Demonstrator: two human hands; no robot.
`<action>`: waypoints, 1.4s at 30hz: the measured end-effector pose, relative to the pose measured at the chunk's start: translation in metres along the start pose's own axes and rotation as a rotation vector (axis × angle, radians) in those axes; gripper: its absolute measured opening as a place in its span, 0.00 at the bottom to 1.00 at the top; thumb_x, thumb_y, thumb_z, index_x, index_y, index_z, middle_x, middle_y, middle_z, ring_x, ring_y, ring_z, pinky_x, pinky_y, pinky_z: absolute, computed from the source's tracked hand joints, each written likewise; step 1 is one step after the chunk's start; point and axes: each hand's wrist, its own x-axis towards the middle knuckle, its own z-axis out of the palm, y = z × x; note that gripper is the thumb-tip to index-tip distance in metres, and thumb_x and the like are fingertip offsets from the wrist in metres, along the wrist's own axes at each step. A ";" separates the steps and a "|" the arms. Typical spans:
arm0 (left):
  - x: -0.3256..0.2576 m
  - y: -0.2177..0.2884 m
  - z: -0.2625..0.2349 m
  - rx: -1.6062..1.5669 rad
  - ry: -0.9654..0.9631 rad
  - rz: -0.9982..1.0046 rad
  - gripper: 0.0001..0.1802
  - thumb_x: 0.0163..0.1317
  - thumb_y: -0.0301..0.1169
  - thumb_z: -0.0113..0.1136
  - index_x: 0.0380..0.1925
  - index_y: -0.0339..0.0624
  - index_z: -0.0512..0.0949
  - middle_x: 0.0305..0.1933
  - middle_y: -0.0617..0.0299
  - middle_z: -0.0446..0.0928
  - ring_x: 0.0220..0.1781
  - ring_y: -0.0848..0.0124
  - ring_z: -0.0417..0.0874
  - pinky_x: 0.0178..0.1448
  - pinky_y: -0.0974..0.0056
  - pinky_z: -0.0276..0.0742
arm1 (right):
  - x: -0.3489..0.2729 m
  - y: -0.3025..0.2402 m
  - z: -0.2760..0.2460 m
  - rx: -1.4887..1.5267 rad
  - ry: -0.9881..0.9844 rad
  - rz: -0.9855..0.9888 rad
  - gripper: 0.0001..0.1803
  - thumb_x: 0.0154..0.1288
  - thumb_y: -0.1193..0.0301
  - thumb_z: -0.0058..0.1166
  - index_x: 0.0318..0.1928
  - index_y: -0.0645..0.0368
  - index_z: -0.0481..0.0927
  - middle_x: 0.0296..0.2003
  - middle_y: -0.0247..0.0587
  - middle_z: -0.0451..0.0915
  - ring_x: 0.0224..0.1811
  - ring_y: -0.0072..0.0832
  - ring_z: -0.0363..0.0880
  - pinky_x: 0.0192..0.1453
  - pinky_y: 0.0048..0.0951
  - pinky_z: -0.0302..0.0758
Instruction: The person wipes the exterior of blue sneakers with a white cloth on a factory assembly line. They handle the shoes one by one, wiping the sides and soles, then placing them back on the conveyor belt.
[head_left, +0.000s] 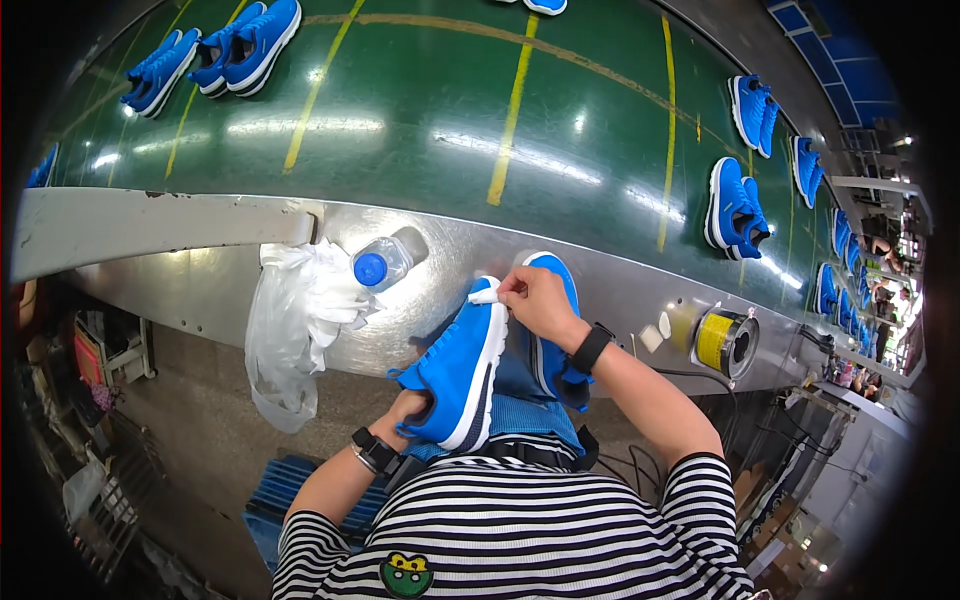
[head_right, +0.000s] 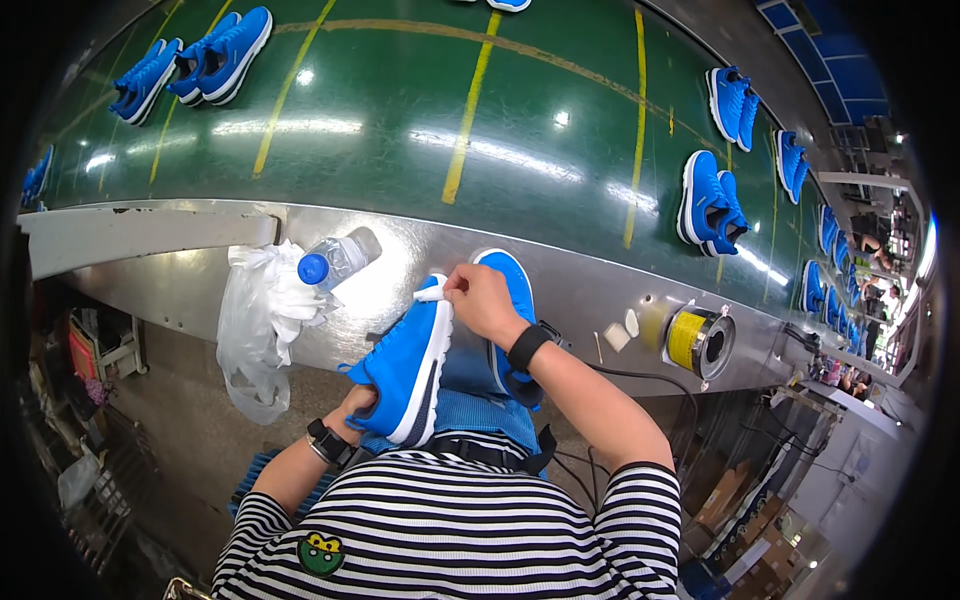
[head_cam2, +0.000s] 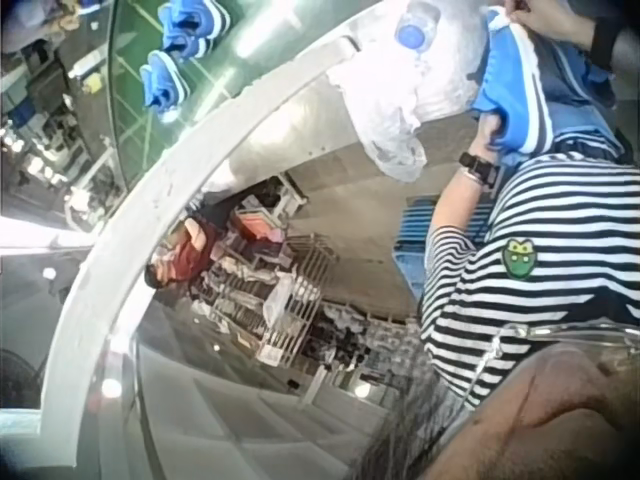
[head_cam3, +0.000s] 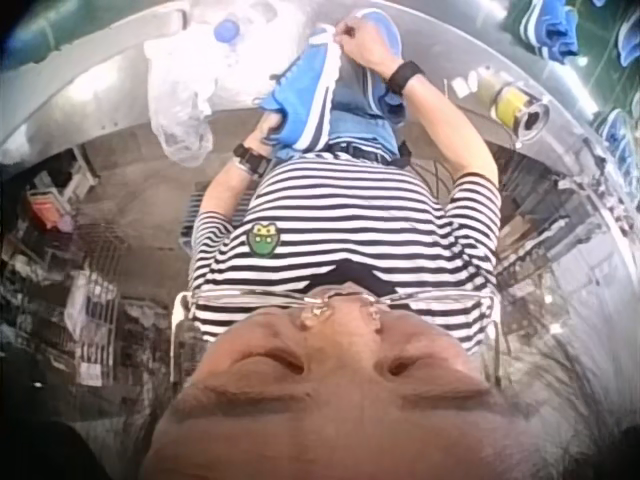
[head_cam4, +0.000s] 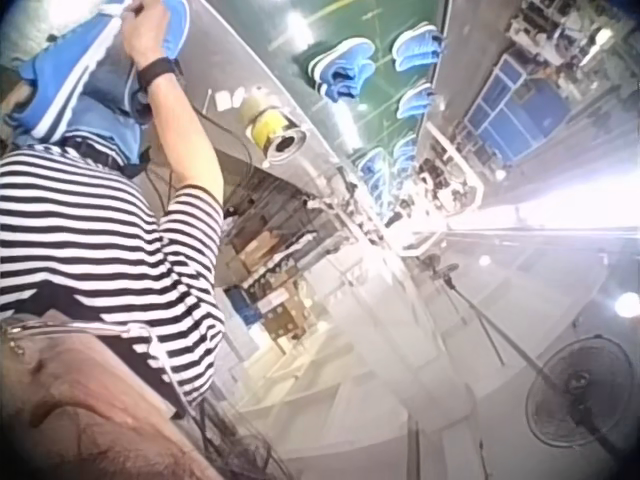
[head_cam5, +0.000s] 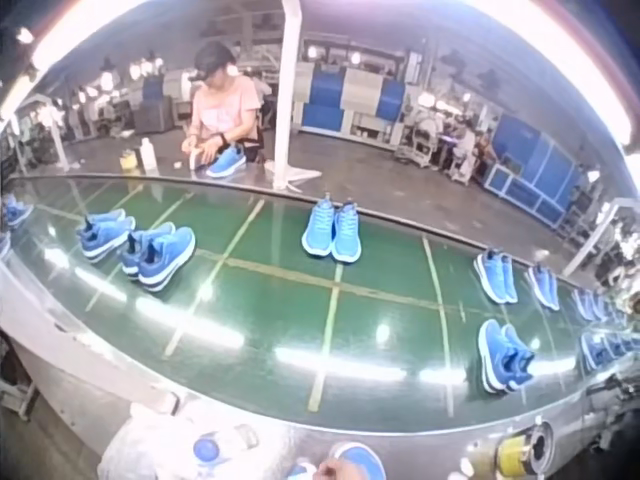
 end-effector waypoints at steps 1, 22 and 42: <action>0.001 -0.001 -0.002 0.004 0.013 -0.003 0.19 0.66 0.28 0.43 0.56 0.33 0.64 0.55 0.50 0.70 0.52 0.65 0.75 0.57 0.62 0.73 | 0.000 0.000 0.000 -0.019 0.007 -0.022 0.02 0.53 0.79 0.55 0.28 0.64 0.78 0.21 0.38 0.78 0.22 0.21 0.77 0.27 0.21 0.73; 0.011 -0.016 -0.011 -0.066 0.008 -0.073 0.20 0.68 0.30 0.40 0.57 0.34 0.62 0.57 0.51 0.68 0.54 0.64 0.74 0.59 0.62 0.71 | 0.019 -0.002 -0.001 -0.005 -0.151 0.029 0.04 0.54 0.80 0.50 0.29 0.67 0.77 0.20 0.40 0.77 0.23 0.21 0.78 0.26 0.22 0.73; 0.005 0.001 0.005 -0.012 -0.006 0.040 0.19 0.66 0.27 0.43 0.57 0.35 0.62 0.57 0.52 0.68 0.55 0.66 0.72 0.59 0.63 0.71 | 0.022 0.009 -0.031 0.239 0.011 0.134 0.07 0.58 0.77 0.47 0.37 0.65 0.77 0.25 0.40 0.78 0.27 0.22 0.78 0.30 0.23 0.74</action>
